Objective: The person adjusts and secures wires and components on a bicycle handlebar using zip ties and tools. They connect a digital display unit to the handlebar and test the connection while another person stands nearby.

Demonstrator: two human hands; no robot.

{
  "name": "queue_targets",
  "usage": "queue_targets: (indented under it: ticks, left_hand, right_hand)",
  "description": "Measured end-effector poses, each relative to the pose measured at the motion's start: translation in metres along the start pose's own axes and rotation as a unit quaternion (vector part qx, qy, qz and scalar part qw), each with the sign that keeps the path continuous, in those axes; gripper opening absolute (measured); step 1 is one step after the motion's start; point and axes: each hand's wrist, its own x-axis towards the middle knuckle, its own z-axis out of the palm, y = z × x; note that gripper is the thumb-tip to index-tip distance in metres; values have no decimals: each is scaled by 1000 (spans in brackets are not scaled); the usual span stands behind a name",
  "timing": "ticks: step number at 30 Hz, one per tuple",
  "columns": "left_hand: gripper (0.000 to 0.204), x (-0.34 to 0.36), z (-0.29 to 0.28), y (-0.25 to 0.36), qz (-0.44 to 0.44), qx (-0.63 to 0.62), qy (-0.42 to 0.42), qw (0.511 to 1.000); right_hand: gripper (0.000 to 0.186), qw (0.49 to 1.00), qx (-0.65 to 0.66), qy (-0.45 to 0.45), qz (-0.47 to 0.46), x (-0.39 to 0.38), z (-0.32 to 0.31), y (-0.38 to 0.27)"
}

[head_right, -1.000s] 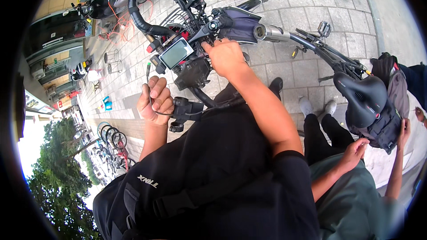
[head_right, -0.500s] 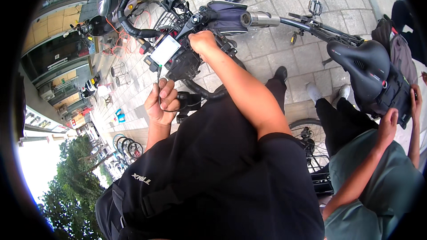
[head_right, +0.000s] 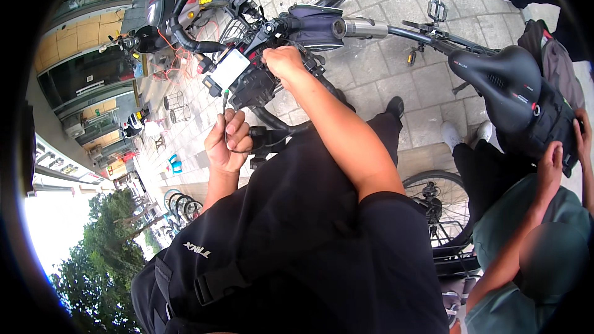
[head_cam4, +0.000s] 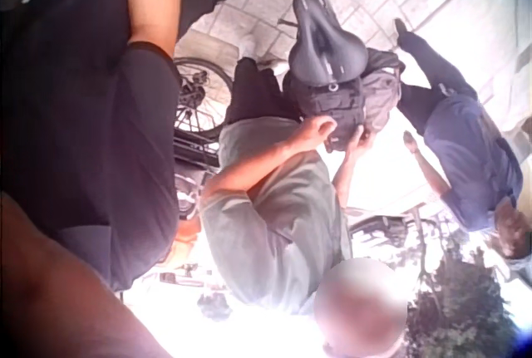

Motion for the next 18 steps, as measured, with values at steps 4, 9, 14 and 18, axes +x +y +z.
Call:
queue_targets:
  ticks: [4, 9, 14, 18]
  left_hand:
    - [22, -5, -5, -8, 14, -9, 11, 1000]
    - [21, -15, -3, -5, 27, 17, 28, 999]
    - [21, -37, -24, 3, 78, -21, 38, 996]
    - [20, -40, -45, 14, 108, -59, 20, 992]
  right_hand:
    - [23, 1000, 6, 14, -9, 1, 3, 2]
    - [18, 999, -42, 11, -8, 53, 18, 21]
    - [15, 999, -44, -12, -2, 42, 26, 14]
    - [10, 996, -14, -7, 85, 32, 28, -5]
